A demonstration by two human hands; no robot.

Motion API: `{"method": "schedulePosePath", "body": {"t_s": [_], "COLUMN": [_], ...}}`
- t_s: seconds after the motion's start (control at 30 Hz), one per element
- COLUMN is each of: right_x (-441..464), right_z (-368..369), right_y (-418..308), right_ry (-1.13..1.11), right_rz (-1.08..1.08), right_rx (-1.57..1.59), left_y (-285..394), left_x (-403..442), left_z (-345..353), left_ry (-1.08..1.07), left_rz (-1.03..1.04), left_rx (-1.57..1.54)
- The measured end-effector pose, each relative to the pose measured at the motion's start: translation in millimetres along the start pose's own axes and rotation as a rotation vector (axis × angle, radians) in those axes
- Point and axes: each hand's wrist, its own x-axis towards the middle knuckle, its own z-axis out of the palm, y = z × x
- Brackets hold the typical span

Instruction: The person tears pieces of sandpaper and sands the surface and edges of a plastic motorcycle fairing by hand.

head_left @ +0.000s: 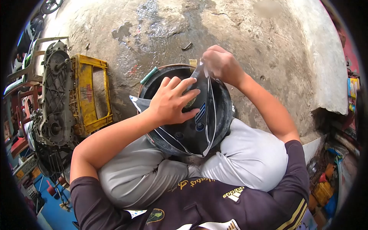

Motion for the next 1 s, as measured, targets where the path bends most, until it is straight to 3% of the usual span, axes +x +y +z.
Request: {"method": "schedulePosePath", "body": {"t_s": [0.1, 0.2, 0.33, 0.5, 0.57, 0.8, 1.0], "right_x": [3, 3, 1, -18, -30, -59, -56], "right_z": [1, 0, -27, -69, -89, -170, -212], "right_y": [-21, 8, 14, -29, -51, -128, -197], "right_ry": [-0.018, -0.024, 0.044, 0.287, 0.309, 0.406, 0.489], "right_rz": [-0.094, -0.105, 0.289, 0.387, 0.4, 0.419, 0.301], "right_rx": [0.004, -0.014, -0.06, -0.052, -0.059, -0.008, 0.041], "left_y": [-2, -2, 1, 12, 16, 60, 122], "left_x": [0, -1, -2, 0, 4, 15, -4], "left_z": [-1, -2, -2, -25, -47, -137, -193], "left_ry": [-0.007, -0.01, -0.005, -0.007, -0.063, 0.052, 0.136], "left_rz": [-0.001, -0.002, 0.014, 0.031, 0.126, 0.005, -0.205], "left_rx": [0.007, 0.005, 0.027, 0.07, 0.109, 0.066, -0.25]}}
